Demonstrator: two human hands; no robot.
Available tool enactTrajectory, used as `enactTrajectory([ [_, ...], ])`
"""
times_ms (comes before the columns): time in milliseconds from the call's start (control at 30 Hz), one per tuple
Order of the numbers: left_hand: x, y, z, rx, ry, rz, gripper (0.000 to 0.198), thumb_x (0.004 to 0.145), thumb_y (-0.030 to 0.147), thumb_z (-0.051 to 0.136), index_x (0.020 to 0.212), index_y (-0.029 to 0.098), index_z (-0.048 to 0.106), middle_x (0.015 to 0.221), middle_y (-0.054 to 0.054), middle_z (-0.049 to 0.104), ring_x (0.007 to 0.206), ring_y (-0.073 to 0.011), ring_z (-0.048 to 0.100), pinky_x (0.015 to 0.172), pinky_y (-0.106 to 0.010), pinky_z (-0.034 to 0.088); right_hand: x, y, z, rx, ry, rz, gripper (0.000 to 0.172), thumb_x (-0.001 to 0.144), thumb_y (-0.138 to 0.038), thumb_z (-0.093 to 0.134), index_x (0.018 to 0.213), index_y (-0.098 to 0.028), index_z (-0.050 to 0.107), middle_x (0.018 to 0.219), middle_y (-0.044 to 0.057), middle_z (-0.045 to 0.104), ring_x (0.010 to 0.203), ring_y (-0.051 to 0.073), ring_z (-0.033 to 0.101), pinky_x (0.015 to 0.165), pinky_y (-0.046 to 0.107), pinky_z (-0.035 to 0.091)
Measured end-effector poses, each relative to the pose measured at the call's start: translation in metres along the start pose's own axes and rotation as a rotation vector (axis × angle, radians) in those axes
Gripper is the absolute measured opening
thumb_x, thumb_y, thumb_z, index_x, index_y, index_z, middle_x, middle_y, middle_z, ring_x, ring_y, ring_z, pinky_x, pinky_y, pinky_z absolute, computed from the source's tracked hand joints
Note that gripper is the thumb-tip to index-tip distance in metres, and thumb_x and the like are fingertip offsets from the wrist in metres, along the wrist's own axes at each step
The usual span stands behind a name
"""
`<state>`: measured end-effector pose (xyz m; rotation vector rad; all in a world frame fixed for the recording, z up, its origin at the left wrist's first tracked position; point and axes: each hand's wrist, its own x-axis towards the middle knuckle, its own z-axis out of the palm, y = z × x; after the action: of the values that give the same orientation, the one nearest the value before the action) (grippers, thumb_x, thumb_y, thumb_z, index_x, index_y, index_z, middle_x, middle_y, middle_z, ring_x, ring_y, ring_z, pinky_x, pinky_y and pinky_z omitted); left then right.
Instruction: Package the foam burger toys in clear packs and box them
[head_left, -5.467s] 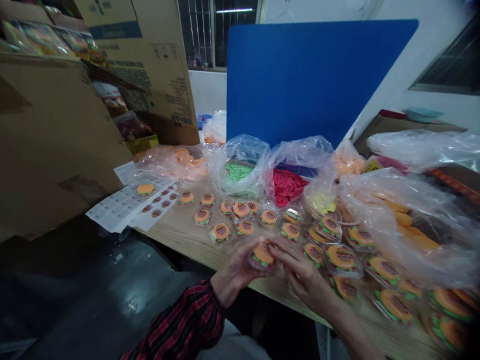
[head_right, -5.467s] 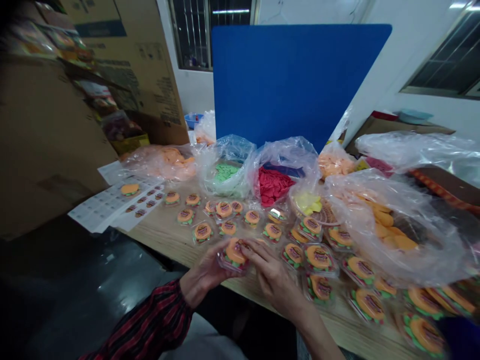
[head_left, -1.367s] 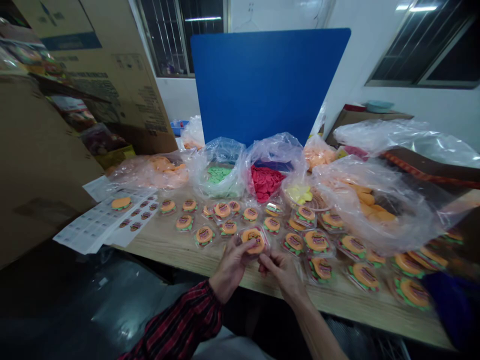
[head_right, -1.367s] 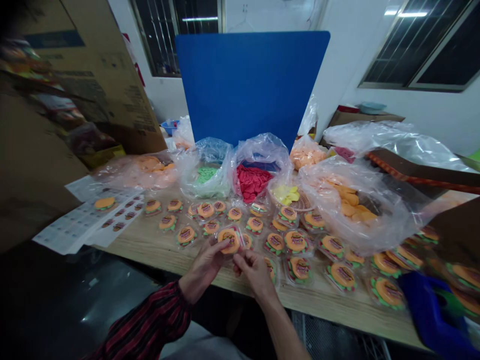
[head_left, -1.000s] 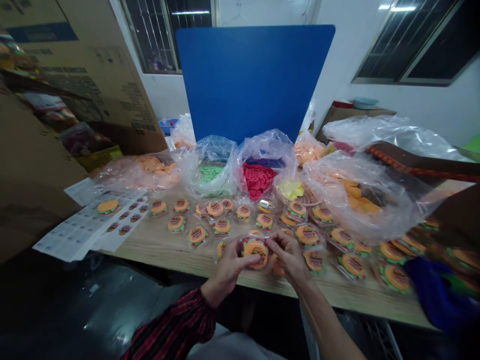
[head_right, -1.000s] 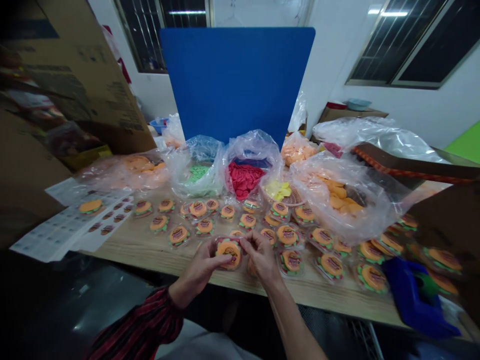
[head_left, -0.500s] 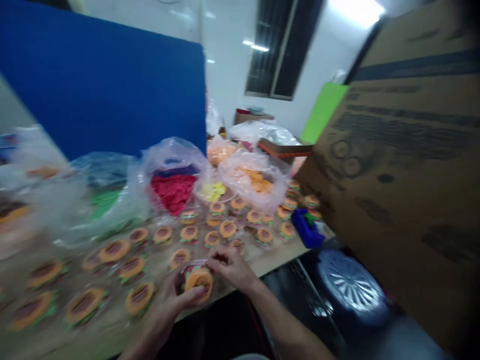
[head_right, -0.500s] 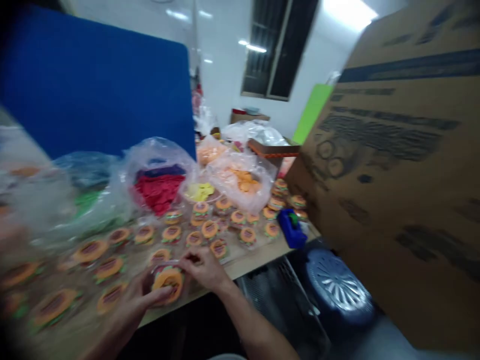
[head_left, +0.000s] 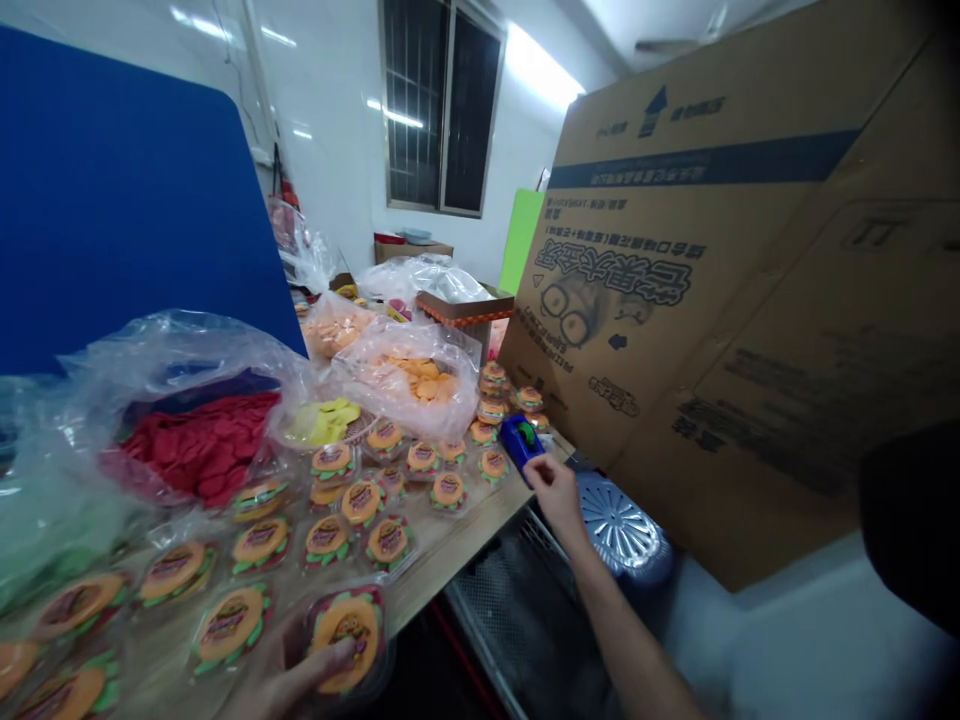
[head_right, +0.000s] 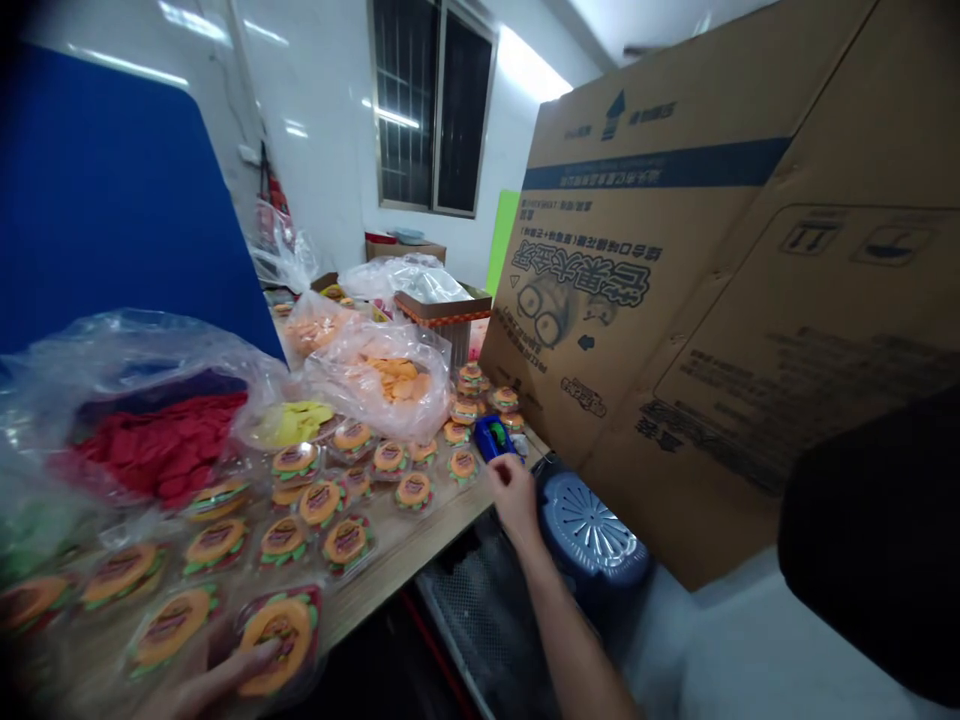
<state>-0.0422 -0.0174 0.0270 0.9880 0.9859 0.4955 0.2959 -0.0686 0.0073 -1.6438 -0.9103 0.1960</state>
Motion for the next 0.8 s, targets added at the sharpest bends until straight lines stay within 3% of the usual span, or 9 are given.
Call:
enactTrajectory([
  [100, -0.004, 0.004, 0.002, -0.054, 0.023, -0.034, 0.048, 0.053, 0.040, 0.078, 0.094, 0.020, 0.065, 0.102, -0.006, 0.068, 0.106, -0.0310, 0.057, 0.092, -0.041, 0.046, 0.031, 0.033, -0.033, -0.088, 0.137, 0.033, 0.026, 0.064, -0.043, 0.057, 0.052, -0.020, 0.054, 0.057, 0.001, 0.055, 0.063, 0.017, 0.050, 0.062, 0.030, 0.039],
  [200, -0.006, 0.005, 0.004, -0.106, 0.034, -0.054, 0.047, 0.052, 0.038, 0.079, 0.094, 0.020, 0.065, 0.102, -0.005, 0.069, 0.107, -0.0313, 0.056, 0.096, -0.042, 0.043, 0.048, 0.052, -0.044, -0.122, 0.107, 0.064, 0.026, 0.058, -0.043, 0.061, 0.049, -0.019, 0.059, 0.053, 0.002, 0.058, 0.059, 0.018, 0.051, 0.059, 0.029, 0.038],
  [333, -0.002, -0.003, -0.001, -0.165, 0.074, -0.067, 0.050, 0.050, 0.039, 0.080, 0.095, 0.021, 0.066, 0.102, -0.005, 0.069, 0.108, -0.0331, 0.056, 0.096, -0.044, 0.043, 0.054, 0.064, -0.037, -0.112, 0.059, 0.087, 0.021, 0.055, -0.039, 0.062, 0.049, -0.018, 0.062, 0.050, 0.000, 0.060, 0.054, 0.017, 0.052, 0.055, 0.028, 0.038],
  [567, -0.006, -0.010, -0.006, -0.239, 0.091, -0.072, 0.047, 0.059, 0.034, 0.076, 0.103, 0.024, 0.064, 0.109, -0.001, 0.067, 0.116, -0.0281, 0.052, 0.097, -0.039, 0.044, 0.050, 0.068, -0.019, 0.016, 0.172, 0.122, 0.025, 0.056, -0.042, 0.062, 0.049, -0.019, 0.059, 0.046, -0.001, 0.054, 0.049, 0.015, 0.050, 0.046, 0.026, 0.040],
  [700, -0.006, -0.003, 0.000, -0.330, 0.154, -0.098, 0.042, 0.060, 0.033, 0.075, 0.099, 0.025, 0.065, 0.105, -0.001, 0.069, 0.110, -0.0282, 0.056, 0.087, -0.036, 0.052, 0.034, 0.074, -0.015, 0.116, 0.266, 0.140, 0.032, 0.058, -0.049, 0.060, 0.059, -0.018, 0.058, 0.057, -0.001, 0.055, 0.053, 0.015, 0.052, 0.048, 0.029, 0.046],
  [800, 0.000, 0.000, 0.001, -0.456, 0.223, -0.043, 0.036, 0.064, 0.024, 0.070, 0.099, 0.022, 0.064, 0.100, -0.002, 0.070, 0.101, -0.0269, 0.061, 0.078, -0.037, 0.056, 0.018, 0.078, -0.013, 0.172, 0.278, 0.138, 0.035, 0.057, -0.054, 0.059, 0.060, -0.019, 0.056, 0.062, -0.001, 0.054, 0.057, 0.014, 0.053, 0.056, 0.033, 0.049],
])
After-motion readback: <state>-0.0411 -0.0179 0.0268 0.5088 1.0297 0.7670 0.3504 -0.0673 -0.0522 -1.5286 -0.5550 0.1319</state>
